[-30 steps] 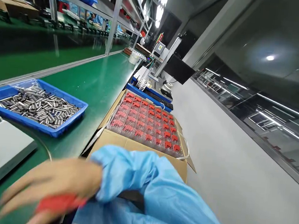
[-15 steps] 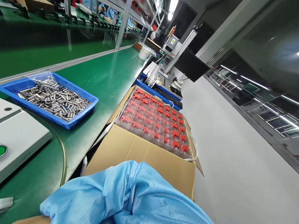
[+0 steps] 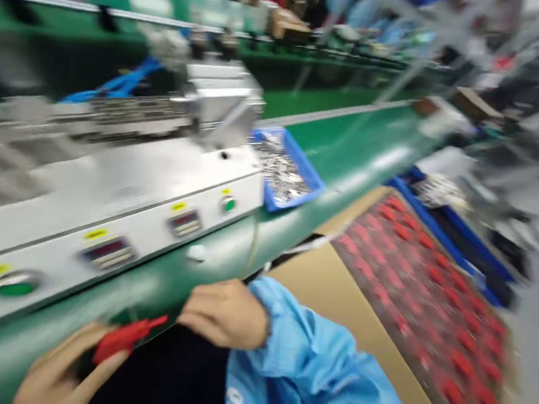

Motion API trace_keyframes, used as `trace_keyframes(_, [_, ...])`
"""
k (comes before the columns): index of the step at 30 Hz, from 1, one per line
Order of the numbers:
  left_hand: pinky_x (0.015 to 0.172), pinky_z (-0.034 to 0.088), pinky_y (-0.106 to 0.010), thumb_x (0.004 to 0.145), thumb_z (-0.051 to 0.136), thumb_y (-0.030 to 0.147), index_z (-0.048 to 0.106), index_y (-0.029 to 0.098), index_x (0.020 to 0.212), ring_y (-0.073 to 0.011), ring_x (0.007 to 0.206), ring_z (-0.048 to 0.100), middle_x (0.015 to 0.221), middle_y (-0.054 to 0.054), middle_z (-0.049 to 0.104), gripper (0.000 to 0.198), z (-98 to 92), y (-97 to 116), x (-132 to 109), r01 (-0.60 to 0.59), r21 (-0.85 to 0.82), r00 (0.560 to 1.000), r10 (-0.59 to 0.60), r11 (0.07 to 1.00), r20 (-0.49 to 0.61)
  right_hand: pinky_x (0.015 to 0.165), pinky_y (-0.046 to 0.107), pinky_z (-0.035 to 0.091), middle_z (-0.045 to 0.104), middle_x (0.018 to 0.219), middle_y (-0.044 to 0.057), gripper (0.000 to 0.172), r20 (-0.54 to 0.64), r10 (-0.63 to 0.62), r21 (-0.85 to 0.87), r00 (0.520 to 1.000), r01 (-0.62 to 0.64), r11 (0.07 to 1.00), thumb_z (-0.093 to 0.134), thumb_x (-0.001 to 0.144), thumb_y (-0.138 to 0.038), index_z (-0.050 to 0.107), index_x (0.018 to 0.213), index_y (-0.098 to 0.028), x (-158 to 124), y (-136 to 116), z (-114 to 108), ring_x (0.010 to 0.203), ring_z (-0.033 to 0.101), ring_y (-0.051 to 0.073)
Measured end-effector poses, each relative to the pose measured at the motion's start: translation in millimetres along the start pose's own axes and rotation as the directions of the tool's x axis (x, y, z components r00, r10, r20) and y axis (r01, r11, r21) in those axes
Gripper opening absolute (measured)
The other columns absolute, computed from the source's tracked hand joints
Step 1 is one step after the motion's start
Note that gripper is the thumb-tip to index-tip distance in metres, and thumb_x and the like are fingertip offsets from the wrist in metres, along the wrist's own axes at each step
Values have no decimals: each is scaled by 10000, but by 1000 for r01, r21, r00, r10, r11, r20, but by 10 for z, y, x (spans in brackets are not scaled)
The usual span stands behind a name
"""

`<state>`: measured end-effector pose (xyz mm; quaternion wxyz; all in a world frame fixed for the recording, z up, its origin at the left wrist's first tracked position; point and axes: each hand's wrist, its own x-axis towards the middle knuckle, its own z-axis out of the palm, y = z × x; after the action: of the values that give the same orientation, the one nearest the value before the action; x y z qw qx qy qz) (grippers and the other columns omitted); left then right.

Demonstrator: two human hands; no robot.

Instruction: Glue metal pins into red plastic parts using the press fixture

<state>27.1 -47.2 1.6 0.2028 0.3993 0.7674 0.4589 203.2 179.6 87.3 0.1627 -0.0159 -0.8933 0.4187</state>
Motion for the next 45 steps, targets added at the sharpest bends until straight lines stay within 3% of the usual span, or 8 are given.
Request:
trace_keyframes(5, [664, 606, -290, 867, 759, 616, 744, 176, 954, -215, 726, 733, 838, -50, 783, 449, 14, 83, 26, 204, -224, 938, -256, 953, -234, 712, 262, 513, 626, 851, 10, 80, -419, 39, 10, 907, -38, 999, 620, 1037, -142, 662, 1043, -210, 29, 298, -170, 755, 600, 149])
trace_keyframes(8, [717, 594, -278, 886, 778, 555, 718, 167, 1013, -203, 775, 736, 883, -61, 786, 412, 87, 139, 129, 156, -324, 924, -254, 933, -286, 810, 347, 565, 636, 1095, 66, 390, -573, 46, -35, 818, -80, 996, 779, 926, -228, 641, 1291, -238, 43, 544, -73, 937, 632, 210])
trace_keyframes(11, [699, 564, -269, 914, 769, 502, 711, 175, 1056, -184, 742, 702, 863, -50, 771, 361, 184, 206, 174, 117, -376, 949, -215, 919, -231, 852, 416, 609, 596, 1276, 118, 587, -488, 142, 9, 861, -157, 988, 778, 919, -287, 549, 1459, -246, 95, 699, 71, 1096, 641, 269])
trace_keyframes(18, [633, 497, -267, 936, 750, 467, 716, 179, 1056, -159, 657, 622, 842, -49, 764, 314, 235, 297, 272, 111, -375, 980, -165, 920, -115, 838, 424, 612, 670, 1136, 112, 207, -406, 159, -29, 900, -187, 982, 686, 1000, -316, 698, 1180, -215, 254, 733, 220, 1067, 659, 279])
trace_keyframes(22, [599, 491, -258, 983, 694, 469, 724, 172, 1014, -145, 603, 596, 771, -36, 743, 300, 212, 306, 274, 98, -405, 983, -152, 909, -104, 974, 486, 576, 701, 1193, 118, 202, -381, 305, 220, 873, -234, 947, 661, 1027, -361, 638, 1173, -224, 209, 706, 237, 1154, 674, 293])
trace_keyframes(26, [560, 473, -242, 1006, 659, 486, 722, 166, 980, -131, 555, 572, 697, -18, 706, 327, 208, 323, 270, 89, -423, 981, -154, 902, -121, 717, 359, 598, 724, 958, 58, 225, -255, 394, 489, 883, -234, 840, 552, 1086, -431, 596, 1179, -232, 138, 575, 203, 792, 712, 217])
trace_keyframes(31, [553, 457, -239, 1000, 660, 502, 717, 168, 963, -130, 557, 568, 687, -16, 696, 341, 209, 337, 276, 89, -399, 970, -170, 913, -173, 481, 246, 421, 623, 706, -4, 240, -149, 317, 294, 937, -264, 919, 585, 1062, -415, 683, 1080, -196, 104, 428, 151, 506, 506, 130])
trace_keyframes(45, [549, 499, -258, 988, 692, 465, 742, 166, 987, -164, 588, 650, 725, -41, 738, 303, 215, 319, 260, 72, -361, 961, -161, 930, -224, 504, 232, 397, 562, 666, -40, 170, -42, 334, 193, 942, -320, 928, 572, 1057, -336, 672, 1063, -198, 191, 334, 331, 500, 448, 111])
